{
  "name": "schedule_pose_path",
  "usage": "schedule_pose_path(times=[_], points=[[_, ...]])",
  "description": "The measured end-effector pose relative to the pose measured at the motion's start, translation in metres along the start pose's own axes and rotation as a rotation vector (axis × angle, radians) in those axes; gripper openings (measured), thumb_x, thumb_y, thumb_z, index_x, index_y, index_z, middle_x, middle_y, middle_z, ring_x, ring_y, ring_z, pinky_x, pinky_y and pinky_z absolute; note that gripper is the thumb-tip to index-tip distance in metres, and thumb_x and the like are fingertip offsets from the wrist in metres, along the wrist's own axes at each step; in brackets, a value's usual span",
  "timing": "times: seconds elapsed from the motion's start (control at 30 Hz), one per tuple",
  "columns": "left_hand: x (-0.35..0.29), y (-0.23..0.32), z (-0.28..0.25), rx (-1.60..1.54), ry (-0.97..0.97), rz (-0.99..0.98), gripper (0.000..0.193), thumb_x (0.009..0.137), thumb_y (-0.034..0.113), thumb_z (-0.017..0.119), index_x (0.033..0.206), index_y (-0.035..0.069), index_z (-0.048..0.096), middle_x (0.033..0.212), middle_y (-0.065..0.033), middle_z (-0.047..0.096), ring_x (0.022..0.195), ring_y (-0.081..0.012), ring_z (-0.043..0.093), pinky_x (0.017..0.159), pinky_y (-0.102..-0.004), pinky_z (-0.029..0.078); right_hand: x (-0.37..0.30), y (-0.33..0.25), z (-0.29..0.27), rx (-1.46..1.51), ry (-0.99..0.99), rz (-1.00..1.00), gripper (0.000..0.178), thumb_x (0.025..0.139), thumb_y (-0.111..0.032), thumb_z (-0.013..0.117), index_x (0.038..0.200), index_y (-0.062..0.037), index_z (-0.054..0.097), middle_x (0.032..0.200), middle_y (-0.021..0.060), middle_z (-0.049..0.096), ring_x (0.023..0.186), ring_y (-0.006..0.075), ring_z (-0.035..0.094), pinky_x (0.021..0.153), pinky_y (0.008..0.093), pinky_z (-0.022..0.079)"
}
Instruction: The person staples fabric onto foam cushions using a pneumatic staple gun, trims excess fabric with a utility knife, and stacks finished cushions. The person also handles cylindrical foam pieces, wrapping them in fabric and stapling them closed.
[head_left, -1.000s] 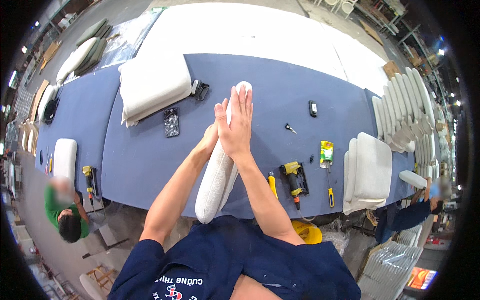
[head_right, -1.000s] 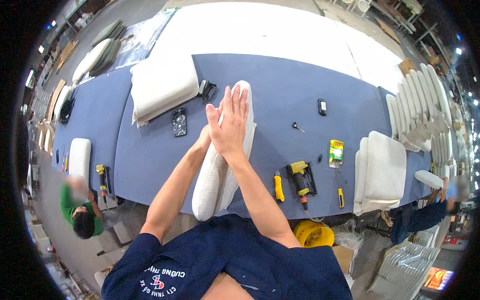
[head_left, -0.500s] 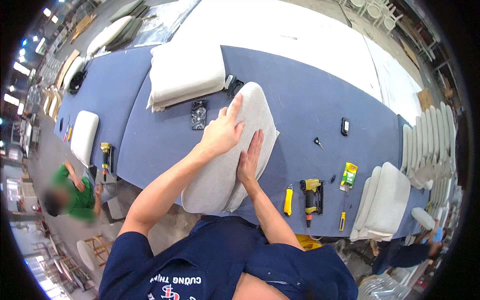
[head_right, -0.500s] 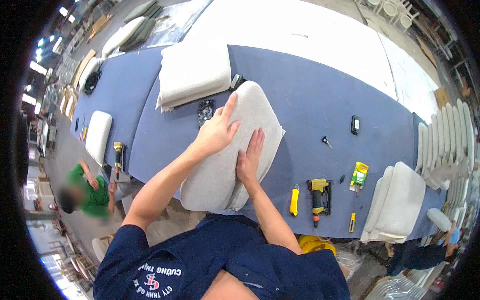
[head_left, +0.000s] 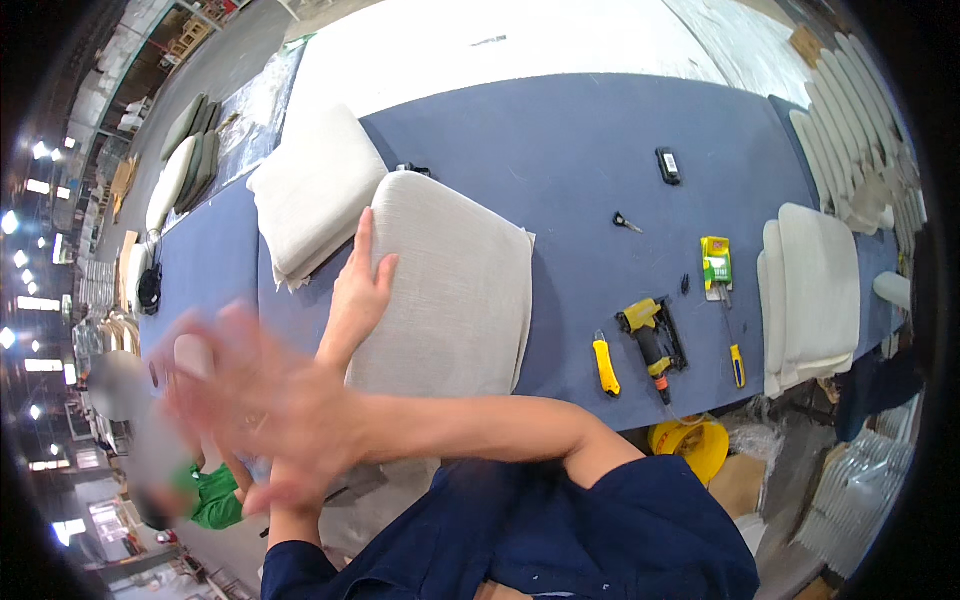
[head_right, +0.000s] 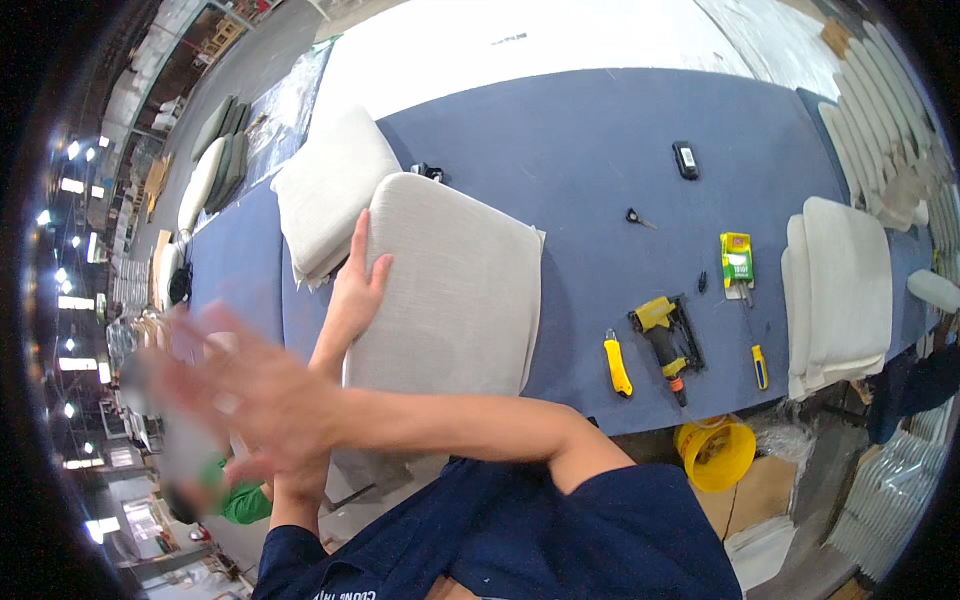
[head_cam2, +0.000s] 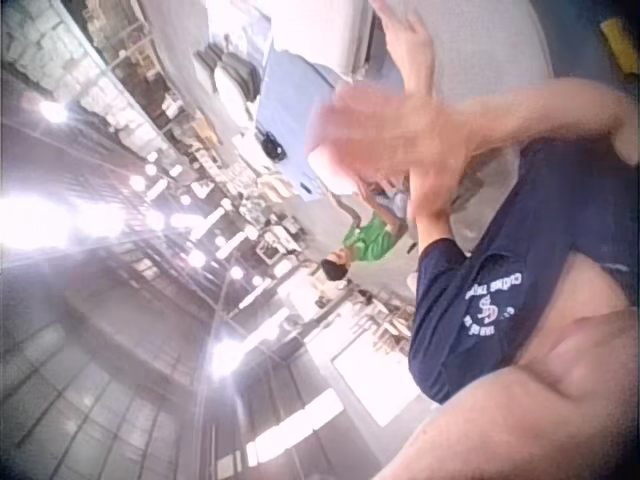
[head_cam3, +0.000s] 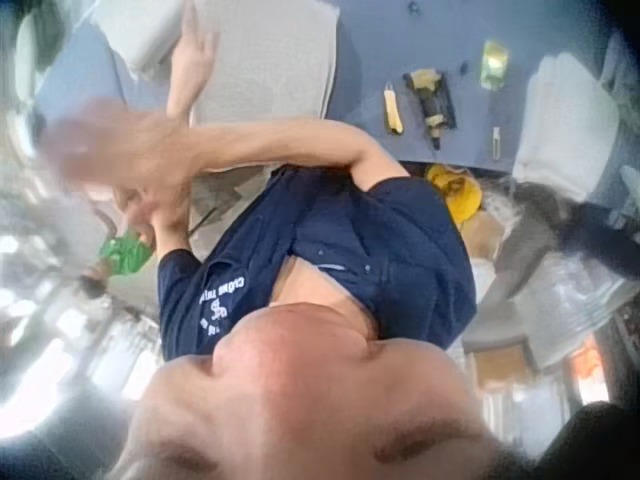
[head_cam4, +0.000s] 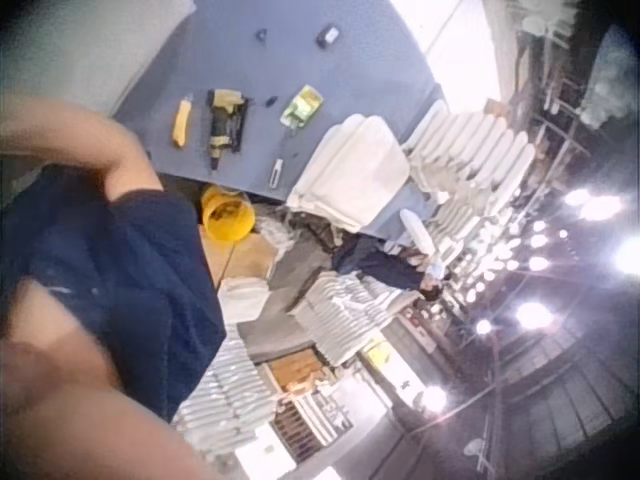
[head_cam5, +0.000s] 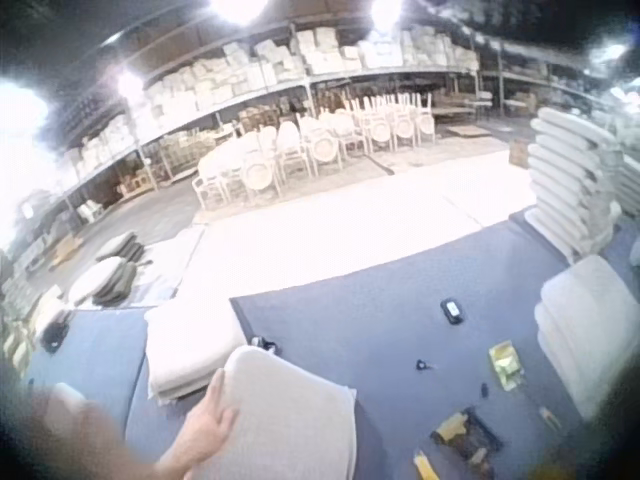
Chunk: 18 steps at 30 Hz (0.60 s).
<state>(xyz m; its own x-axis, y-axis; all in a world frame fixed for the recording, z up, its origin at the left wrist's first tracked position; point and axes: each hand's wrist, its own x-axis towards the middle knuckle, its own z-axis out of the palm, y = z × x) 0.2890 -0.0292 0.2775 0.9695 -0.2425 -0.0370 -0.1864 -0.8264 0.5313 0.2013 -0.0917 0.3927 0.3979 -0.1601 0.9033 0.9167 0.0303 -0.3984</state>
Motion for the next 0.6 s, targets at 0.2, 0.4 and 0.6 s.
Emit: schedule_pose_path(times=[0.2,0.4,0.6], points=[[0.016,0.015,-0.010,-0.124,-0.181,-0.151,0.076,0.107,0.019,0.057,0.170,0.023,0.016,0.150,-0.0324,0.055,0.136,-0.0472,0.057,0.113,-0.0513,0.047,-0.279,0.142,-0.116,-0.481,-0.240,0.661,0.098,0.098,-0.055,0.062,0.166,0.0023,0.022,0.173,0.0250,0.022,0.160,0.0459,0.017,0.130,0.0595,0.008],[0.013,0.010,-0.004,0.010,-0.037,-0.007,0.075,0.107,0.020,0.056,0.171,0.025,0.016,0.153,-0.0316,0.053,0.139,-0.0466,0.055,0.115,-0.0515,0.045,-0.351,0.130,-0.227,-0.828,-0.283,0.907,0.071,0.107,-0.040,0.052,0.161,0.0017,0.034,0.163,0.0274,0.037,0.154,0.0401,0.031,0.126,0.0517,0.022],[0.008,0.006,0.002,0.116,0.056,0.079,0.070,0.110,0.033,0.054,0.171,0.027,0.021,0.169,-0.0245,0.032,0.155,-0.0446,0.034,0.126,-0.0446,0.030,-0.084,0.110,-0.104,-0.285,0.070,0.359,0.088,0.103,-0.046,0.054,0.167,0.0041,0.020,0.175,0.0239,0.017,0.161,0.0492,0.009,0.130,0.0597,0.005]])
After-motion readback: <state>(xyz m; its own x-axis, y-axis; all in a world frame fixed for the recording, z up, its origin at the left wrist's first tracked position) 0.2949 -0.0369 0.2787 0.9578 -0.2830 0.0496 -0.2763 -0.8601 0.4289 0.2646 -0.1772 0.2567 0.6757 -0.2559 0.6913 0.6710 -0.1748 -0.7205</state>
